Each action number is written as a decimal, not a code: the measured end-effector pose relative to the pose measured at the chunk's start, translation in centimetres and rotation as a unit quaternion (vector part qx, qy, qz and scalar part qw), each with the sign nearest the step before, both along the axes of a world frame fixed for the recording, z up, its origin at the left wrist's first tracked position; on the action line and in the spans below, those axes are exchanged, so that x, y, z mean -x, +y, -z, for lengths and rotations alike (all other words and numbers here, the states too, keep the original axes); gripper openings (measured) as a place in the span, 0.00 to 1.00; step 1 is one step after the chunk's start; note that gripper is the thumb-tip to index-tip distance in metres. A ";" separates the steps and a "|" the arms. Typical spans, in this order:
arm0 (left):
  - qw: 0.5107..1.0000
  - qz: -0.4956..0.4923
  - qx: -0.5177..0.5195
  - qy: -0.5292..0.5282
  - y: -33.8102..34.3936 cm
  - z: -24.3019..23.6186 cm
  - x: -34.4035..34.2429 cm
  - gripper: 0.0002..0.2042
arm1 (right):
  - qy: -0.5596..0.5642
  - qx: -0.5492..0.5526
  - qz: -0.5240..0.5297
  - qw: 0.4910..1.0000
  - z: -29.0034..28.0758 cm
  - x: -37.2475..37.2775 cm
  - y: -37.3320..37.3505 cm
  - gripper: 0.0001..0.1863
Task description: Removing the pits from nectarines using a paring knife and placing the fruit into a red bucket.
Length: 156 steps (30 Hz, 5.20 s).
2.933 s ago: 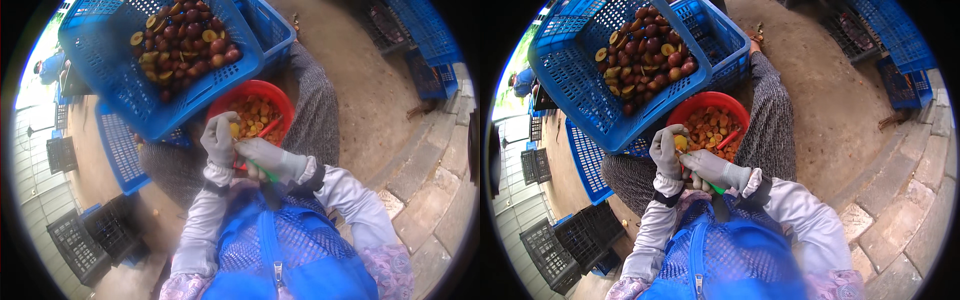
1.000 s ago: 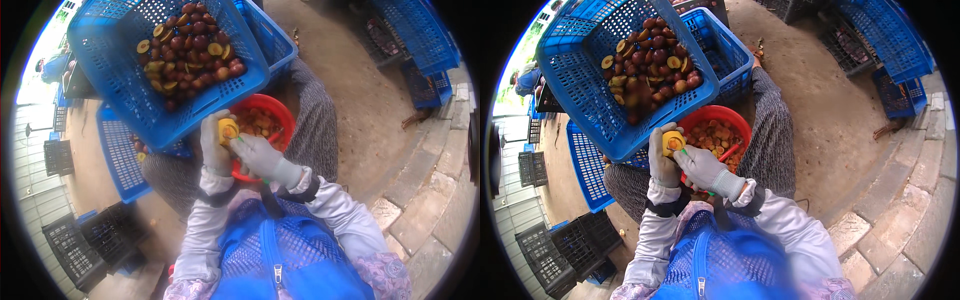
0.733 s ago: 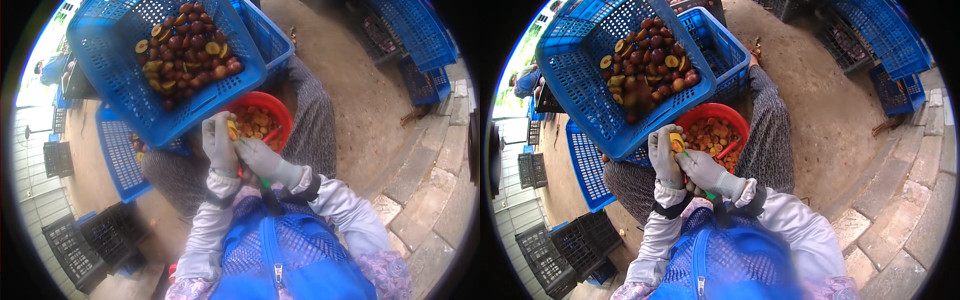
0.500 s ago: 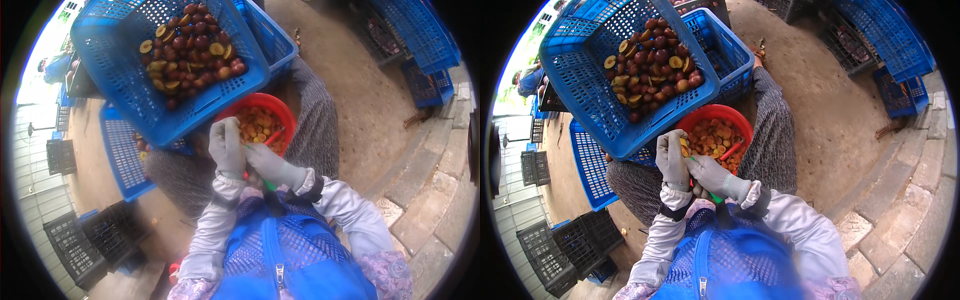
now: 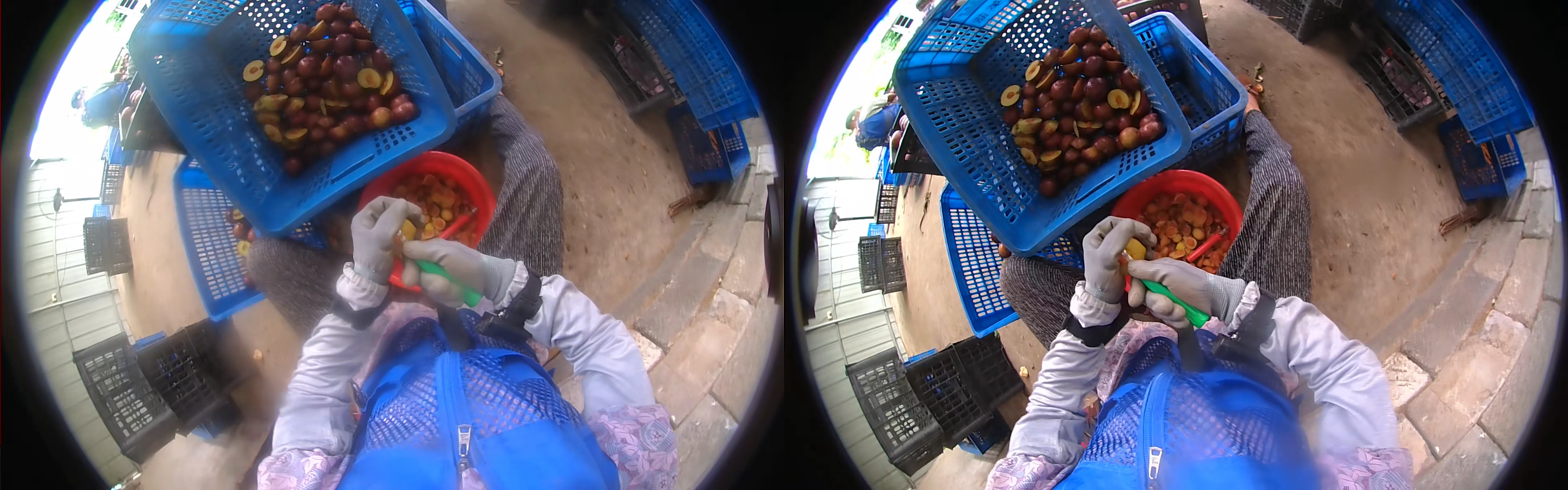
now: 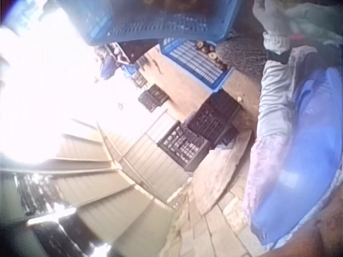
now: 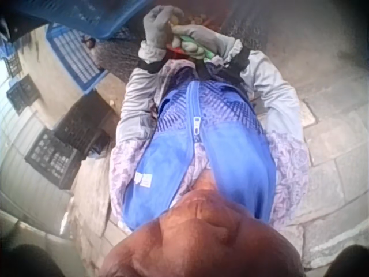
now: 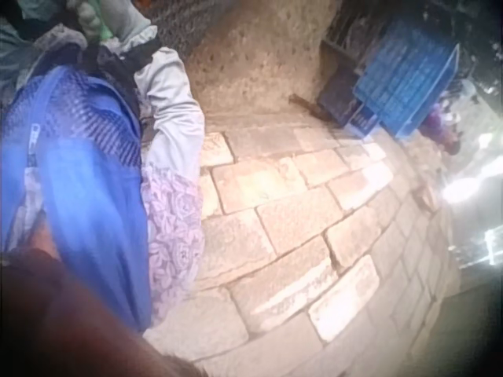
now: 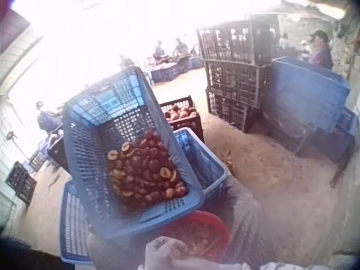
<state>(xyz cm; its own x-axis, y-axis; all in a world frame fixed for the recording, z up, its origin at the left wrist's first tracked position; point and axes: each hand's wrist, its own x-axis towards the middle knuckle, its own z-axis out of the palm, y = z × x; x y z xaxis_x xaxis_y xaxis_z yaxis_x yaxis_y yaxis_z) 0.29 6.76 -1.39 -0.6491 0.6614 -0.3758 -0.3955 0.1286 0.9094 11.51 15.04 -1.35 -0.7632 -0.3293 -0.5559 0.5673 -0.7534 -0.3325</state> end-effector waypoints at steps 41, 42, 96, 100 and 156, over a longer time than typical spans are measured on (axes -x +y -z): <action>0.968 0.073 -0.137 -0.196 8.8 -1.9 17.0 0.23 | 0.057 -0.248 0.084 0.963 -0.4 3.3 7.4 0.19; 0.971 0.066 -0.140 -0.184 7.9 -2.3 14.9 0.24 | 0.084 -0.250 0.117 0.957 -1.2 3.3 7.0 0.18; 0.880 -0.010 0.205 0.428 1.8 -3.9 18.7 0.23 | 0.043 -0.443 -0.142 0.884 2.9 2.9 2.1 0.21; 0.792 0.057 0.394 0.463 11.8 5.2 24.1 0.27 | -0.025 -0.330 -0.101 0.938 4.9 1.9 3.8 0.20; 0.984 -0.166 -0.069 0.009 1.3 -0.2 -2.0 0.10 | 0.066 -0.249 0.083 0.963 -0.5 -0.5 -1.1 0.19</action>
<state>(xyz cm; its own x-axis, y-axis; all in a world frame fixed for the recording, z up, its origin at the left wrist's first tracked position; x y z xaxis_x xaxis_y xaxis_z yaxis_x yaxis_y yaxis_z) 2.31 8.07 -1.24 -0.8429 0.4566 -0.2845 -0.3795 -0.1297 0.9161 12.05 13.95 -0.83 -0.8576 0.0856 -0.5072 0.3805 -0.5579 -0.7376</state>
